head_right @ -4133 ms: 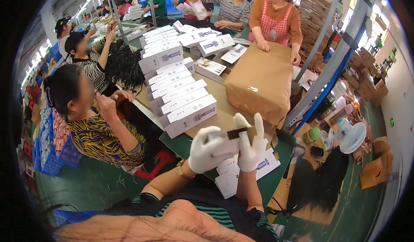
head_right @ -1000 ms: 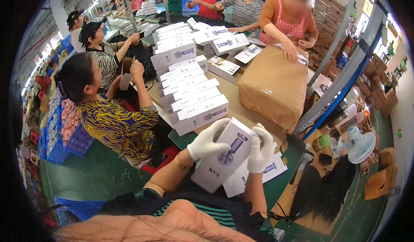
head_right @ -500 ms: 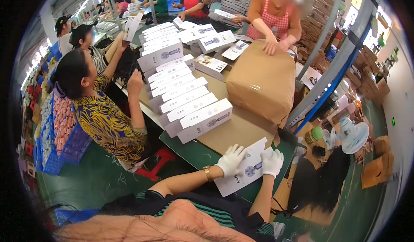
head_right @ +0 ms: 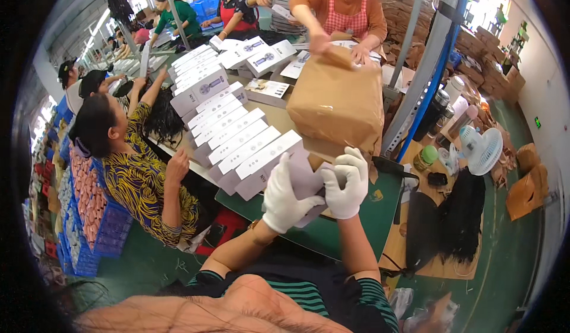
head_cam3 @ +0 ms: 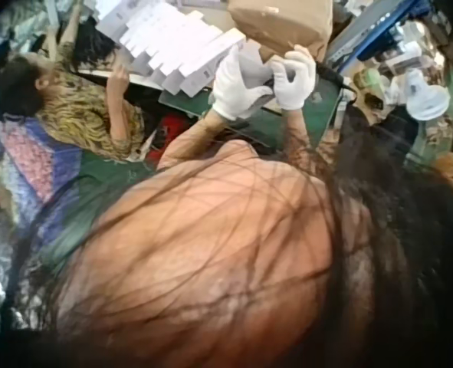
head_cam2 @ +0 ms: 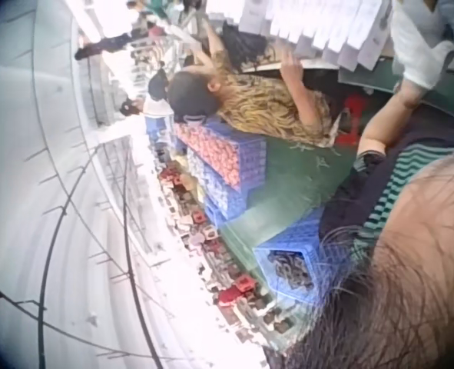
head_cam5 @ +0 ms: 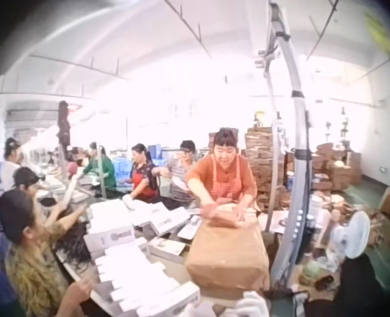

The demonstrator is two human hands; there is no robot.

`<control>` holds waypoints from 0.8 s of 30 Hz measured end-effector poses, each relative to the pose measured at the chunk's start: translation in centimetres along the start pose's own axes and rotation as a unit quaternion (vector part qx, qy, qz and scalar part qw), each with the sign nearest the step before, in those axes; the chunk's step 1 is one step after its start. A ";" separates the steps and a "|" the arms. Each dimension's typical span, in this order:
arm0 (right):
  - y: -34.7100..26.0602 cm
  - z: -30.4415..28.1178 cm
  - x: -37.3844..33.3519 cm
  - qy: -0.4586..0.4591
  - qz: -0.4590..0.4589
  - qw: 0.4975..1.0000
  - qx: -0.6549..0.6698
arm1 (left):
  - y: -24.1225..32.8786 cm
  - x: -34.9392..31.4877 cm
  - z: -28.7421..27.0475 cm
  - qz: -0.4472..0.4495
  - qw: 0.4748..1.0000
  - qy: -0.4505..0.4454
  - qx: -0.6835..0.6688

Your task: The person folds flat cardboard packaging sheets into boxes and folds cardboard inserts by hand.

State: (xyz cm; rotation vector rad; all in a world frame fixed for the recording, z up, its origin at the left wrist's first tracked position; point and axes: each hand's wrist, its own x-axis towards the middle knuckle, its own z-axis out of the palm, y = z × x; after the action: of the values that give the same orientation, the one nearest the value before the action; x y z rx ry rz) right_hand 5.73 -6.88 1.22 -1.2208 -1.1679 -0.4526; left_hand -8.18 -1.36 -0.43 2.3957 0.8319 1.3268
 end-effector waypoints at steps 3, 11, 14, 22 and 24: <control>-1.4 0.8 0.7 0.005 -0.001 1.000 0.024 | 0.5 0.4 -1.6 0.004 1.000 0.027 0.008; -2.1 2.3 -0.1 -0.010 0.021 0.999 0.047 | -1.9 0.4 -3.2 -0.095 0.968 -0.006 -0.234; -1.9 1.5 -0.3 -0.108 0.030 0.990 0.082 | -2.3 0.6 -3.6 0.030 0.995 0.078 -0.058; -2.8 0.2 1.8 -0.114 -0.128 0.985 -0.003 | -1.2 0.1 -4.8 -0.048 0.983 -0.054 -0.168; -3.1 0.3 2.2 -0.113 -0.129 0.985 0.000 | -0.9 0.3 -5.5 -0.072 0.978 -0.085 -0.174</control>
State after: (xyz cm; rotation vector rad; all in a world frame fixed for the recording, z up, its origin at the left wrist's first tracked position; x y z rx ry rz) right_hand 4.02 -7.07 4.54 -1.1456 -1.5311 -0.5165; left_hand -13.04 -0.66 2.32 2.0976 0.6490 1.0909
